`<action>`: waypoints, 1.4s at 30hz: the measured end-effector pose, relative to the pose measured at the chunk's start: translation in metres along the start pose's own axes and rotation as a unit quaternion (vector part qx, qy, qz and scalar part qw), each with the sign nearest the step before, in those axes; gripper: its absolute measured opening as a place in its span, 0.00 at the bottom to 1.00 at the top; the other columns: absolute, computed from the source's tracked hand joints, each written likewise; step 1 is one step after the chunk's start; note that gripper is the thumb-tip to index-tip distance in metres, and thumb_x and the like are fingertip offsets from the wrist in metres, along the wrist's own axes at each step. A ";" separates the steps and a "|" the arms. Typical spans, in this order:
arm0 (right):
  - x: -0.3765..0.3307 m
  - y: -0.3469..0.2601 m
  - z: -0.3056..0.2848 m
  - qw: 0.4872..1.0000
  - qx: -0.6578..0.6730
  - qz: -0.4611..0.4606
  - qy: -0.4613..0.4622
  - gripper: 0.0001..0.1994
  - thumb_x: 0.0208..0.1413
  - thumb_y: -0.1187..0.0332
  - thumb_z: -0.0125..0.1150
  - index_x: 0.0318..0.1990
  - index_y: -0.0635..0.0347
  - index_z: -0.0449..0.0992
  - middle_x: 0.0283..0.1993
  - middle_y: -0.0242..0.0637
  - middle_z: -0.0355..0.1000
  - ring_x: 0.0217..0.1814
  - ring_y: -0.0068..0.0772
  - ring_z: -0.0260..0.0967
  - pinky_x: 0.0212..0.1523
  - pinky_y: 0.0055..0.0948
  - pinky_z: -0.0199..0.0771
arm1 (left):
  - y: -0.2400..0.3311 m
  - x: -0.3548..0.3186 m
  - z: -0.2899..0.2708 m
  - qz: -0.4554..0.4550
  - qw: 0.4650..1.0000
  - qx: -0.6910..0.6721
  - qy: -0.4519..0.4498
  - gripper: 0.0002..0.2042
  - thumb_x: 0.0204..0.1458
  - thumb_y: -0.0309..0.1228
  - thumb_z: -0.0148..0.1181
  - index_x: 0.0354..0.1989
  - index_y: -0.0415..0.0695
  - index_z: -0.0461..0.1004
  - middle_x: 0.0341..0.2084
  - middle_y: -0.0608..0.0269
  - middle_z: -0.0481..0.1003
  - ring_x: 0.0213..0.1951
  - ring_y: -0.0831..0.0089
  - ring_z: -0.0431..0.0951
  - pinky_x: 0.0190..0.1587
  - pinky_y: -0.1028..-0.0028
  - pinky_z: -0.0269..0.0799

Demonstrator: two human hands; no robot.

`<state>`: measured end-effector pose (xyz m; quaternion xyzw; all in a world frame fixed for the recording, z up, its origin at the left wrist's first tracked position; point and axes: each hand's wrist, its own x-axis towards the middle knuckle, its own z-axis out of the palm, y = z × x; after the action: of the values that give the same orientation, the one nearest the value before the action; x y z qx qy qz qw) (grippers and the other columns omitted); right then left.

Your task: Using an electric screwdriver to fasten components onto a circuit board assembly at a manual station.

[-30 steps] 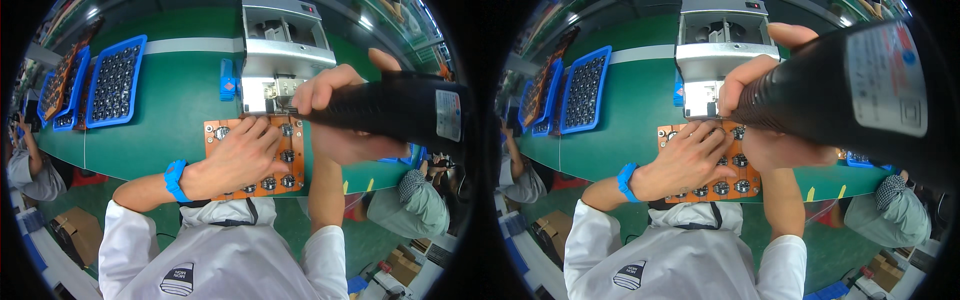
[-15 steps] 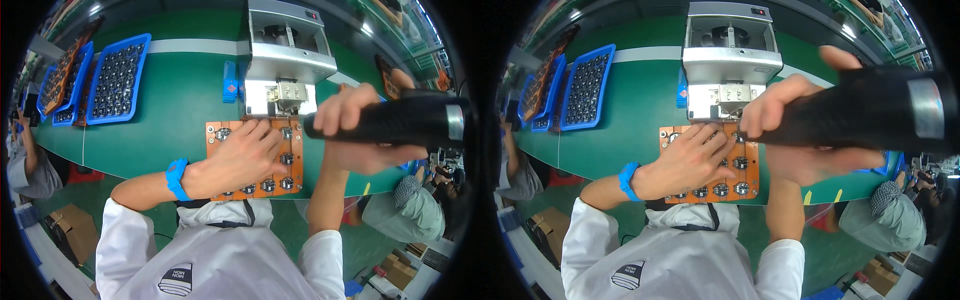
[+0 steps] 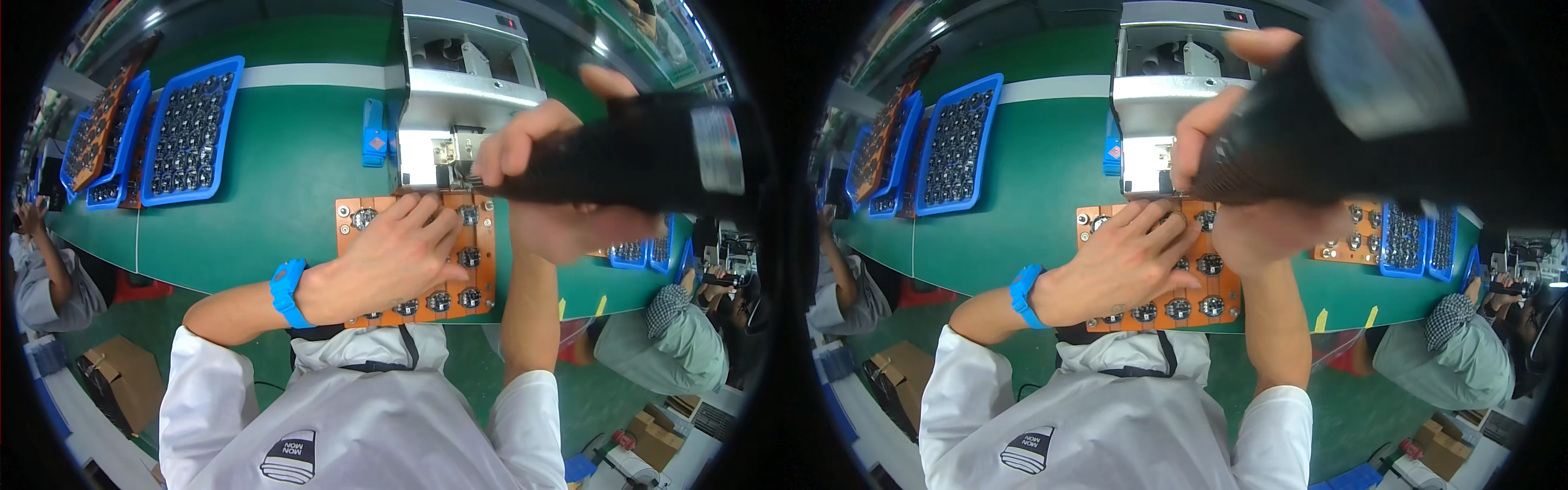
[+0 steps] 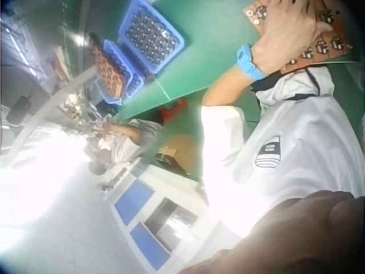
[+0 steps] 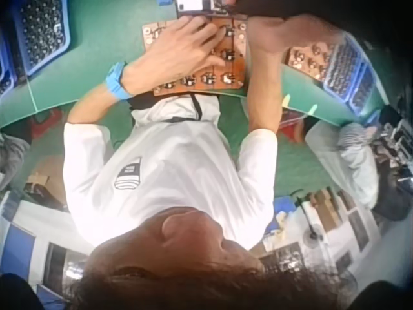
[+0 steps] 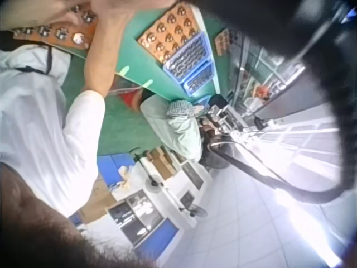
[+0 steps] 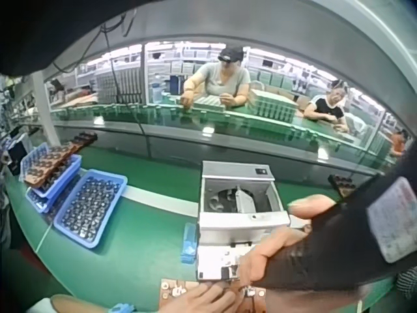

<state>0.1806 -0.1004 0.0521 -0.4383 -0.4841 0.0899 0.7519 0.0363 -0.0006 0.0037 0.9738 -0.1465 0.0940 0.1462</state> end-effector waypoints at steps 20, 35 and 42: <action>0.004 -0.001 0.013 0.968 -0.207 -0.066 0.126 0.42 0.62 0.33 0.41 0.63 0.67 0.51 0.34 0.43 0.68 0.26 0.35 0.69 0.32 0.37 0.77 | -0.003 -0.001 0.003 0.020 1.000 0.005 0.019 0.26 0.51 0.50 0.60 0.44 0.36 0.74 0.35 0.59 0.68 0.42 0.64 0.68 0.45 0.68 0.65; -0.039 -0.004 -0.016 0.982 0.170 -0.027 0.081 0.45 0.58 0.30 0.45 0.70 0.55 0.44 0.31 0.44 0.67 0.23 0.37 0.67 0.26 0.37 0.73 | -0.004 0.000 0.006 0.018 1.000 0.010 0.011 0.27 0.50 0.49 0.60 0.48 0.36 0.73 0.35 0.60 0.67 0.43 0.65 0.68 0.45 0.69 0.65; -0.051 0.016 -0.023 0.978 0.177 0.037 0.102 0.43 0.57 0.30 0.44 0.67 0.56 0.48 0.31 0.42 0.67 0.24 0.35 0.68 0.28 0.36 0.73 | -0.004 0.000 0.002 0.017 1.000 0.014 -0.002 0.27 0.51 0.49 0.60 0.48 0.35 0.73 0.36 0.59 0.67 0.44 0.64 0.68 0.46 0.68 0.65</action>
<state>0.1776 -0.1330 0.0036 -0.3224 -0.3648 0.1569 0.8593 0.0381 0.0023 0.0009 0.9733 -0.1620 0.0967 0.1306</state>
